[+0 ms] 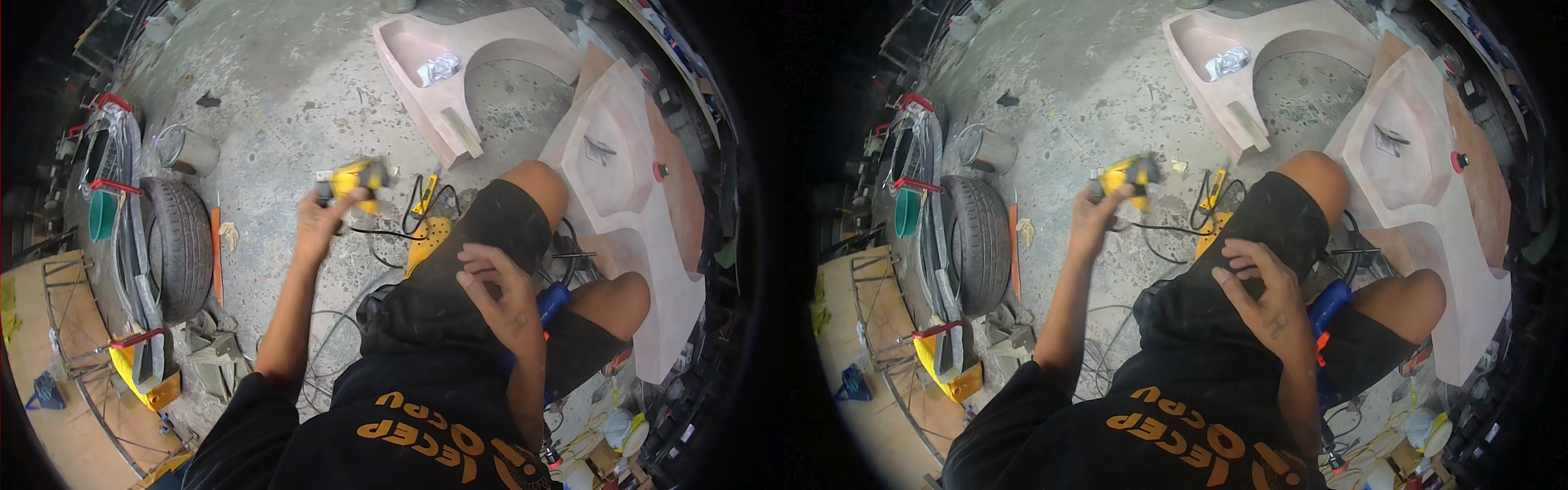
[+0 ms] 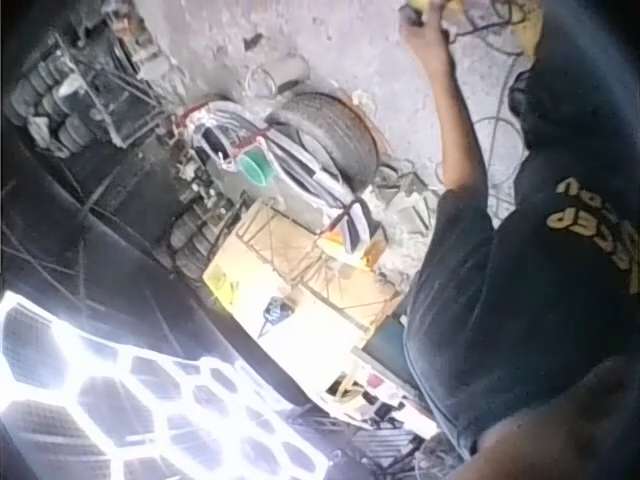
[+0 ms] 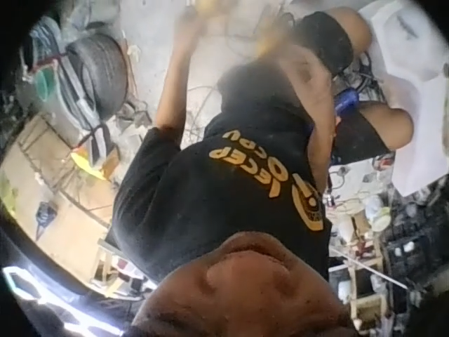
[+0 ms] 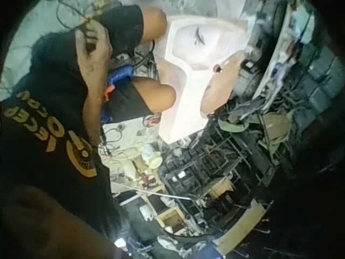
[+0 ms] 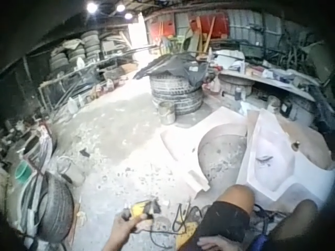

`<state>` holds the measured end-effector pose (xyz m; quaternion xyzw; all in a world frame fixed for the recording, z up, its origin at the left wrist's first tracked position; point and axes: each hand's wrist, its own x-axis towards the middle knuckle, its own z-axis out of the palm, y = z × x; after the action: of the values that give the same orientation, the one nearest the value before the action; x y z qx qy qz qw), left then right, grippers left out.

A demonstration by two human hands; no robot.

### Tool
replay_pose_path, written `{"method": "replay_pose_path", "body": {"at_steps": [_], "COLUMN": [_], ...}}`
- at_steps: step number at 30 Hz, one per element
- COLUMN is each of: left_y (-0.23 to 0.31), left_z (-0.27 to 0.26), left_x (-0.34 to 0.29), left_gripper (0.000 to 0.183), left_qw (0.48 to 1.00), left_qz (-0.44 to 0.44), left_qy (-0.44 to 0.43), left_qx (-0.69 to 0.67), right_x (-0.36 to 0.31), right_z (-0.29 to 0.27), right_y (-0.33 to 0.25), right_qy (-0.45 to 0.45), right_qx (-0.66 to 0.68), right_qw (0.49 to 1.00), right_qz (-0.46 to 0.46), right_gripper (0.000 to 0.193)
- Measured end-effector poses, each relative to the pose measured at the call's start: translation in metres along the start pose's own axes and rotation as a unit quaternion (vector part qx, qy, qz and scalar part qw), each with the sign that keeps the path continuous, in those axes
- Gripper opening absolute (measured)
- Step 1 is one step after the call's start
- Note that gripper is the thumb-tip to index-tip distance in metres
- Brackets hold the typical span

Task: Modifying and refining a plastic car body component using a heat gun and an electric drill.

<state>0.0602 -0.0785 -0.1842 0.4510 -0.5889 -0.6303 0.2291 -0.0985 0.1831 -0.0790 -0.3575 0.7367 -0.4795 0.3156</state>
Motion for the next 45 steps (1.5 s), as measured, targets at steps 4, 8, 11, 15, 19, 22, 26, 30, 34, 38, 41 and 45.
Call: {"method": "replay_pose_path", "body": {"at_steps": [4, 8, 11, 15, 19, 22, 26, 30, 34, 38, 41, 45], "left_y": [-0.118, -0.226, -0.294, -0.231, -0.011, 0.051, 0.088, 0.086, 0.102, 0.107, 0.108, 0.109], "left_z": [-0.058, -0.065, -0.131, -0.109, -0.022, 0.028, 0.080, 0.115, 0.136, 0.149, 0.159, 0.163], "left_x": [0.080, 0.098, 0.098, 0.081, -0.006, -0.052, -0.094, -0.099, -0.109, -0.122, -0.132, -0.135], "left_gripper": [0.046, 0.058, 0.058, 0.046, 0.034, 0.035, 0.054, 0.058, 0.056, 0.051, 0.046, 0.042], "left_qw": [0.992, 0.974, 0.916, 0.937, 0.995, 0.953, 0.929, 0.907, 0.883, 0.894, 0.913, 0.909], "left_qz": [-0.077, -0.156, 0.036, 0.019, 0.087, 0.208, 0.188, 0.282, 0.322, 0.262, 0.220, 0.203], "left_qy": [0.047, 0.079, 0.240, 0.301, 0.012, -0.219, -0.319, -0.312, -0.328, -0.344, -0.331, -0.352], "left_qx": [0.090, 0.146, 0.319, 0.174, 0.049, -0.015, -0.008, 0.020, 0.099, 0.122, 0.088, 0.096], "right_x": [-0.023, -0.025, -0.019, -0.021, -0.021, -0.015, -0.018, -0.026, -0.038, -0.045, -0.045, -0.047], "right_z": [-0.020, -0.022, -0.017, -0.021, -0.020, -0.016, -0.014, -0.023, -0.032, -0.038, -0.041, -0.041], "right_y": [0.008, 0.020, 0.024, 0.027, 0.020, 0.013, 0.010, 0.027, 0.040, 0.040, 0.037, 0.036], "right_qy": [0.054, 0.132, 0.115, 0.130, 0.120, 0.108, 0.060, 0.070, 0.128, 0.164, 0.178, 0.191], "right_qx": [0.030, 0.086, 0.130, 0.132, 0.172, 0.233, 0.373, 0.382, 0.372, 0.409, 0.428, 0.457], "right_qw": [0.998, 0.985, 0.979, 0.977, 0.972, 0.966, 0.925, 0.918, 0.916, 0.896, 0.883, 0.865], "right_qz": [0.018, 0.074, 0.110, 0.104, 0.106, 0.039, -0.026, -0.085, -0.081, -0.057, -0.078, -0.080], "right_gripper": [0.024, 0.016, 0.014, 0.015, 0.019, 0.027, 0.035, 0.035, 0.024, 0.013, 0.011, 0.013]}}
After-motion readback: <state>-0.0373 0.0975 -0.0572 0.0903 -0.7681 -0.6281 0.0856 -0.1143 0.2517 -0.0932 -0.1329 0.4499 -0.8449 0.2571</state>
